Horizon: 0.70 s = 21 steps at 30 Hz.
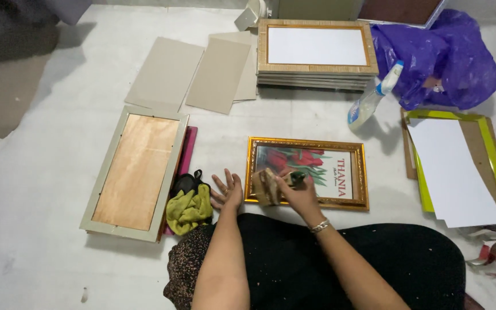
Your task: Clean and prepare picture frames using a brush and a cloth
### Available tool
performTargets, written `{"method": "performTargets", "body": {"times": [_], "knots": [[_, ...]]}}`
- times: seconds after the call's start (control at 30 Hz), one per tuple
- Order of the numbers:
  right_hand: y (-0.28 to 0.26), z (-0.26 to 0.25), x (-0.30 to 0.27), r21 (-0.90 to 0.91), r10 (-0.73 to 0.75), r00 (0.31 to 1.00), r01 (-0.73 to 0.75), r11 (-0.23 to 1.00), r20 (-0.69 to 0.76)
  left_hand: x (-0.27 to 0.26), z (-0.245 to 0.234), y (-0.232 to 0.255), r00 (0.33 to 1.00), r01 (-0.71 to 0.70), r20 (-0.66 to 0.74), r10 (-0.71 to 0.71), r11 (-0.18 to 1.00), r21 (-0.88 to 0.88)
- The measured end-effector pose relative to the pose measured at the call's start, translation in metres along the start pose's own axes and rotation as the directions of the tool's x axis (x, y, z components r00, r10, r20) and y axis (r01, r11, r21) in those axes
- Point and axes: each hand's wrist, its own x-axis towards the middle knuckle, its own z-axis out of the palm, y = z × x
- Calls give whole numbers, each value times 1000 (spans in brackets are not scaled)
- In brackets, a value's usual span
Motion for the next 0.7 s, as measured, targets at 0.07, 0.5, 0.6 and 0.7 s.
{"method": "performTargets", "body": {"times": [0.07,0.5,0.6,0.7], "knots": [[6,-40,3,-90,19,999,-23,996,-38,1,1,-3,1000,-3,1,3,1000,11],[-48,-238,0,-536,17,1000,-2,844,23,9,6,-4,1000,10,-14,-9,999,44],[-6,-242,38,-295,160,936,-64,953,315,13,9,-7,1000,19,-16,-18,999,47],[-3,-243,79,-278,-76,913,201,939,401,17,11,-5,999,28,-20,-27,997,72]]}}
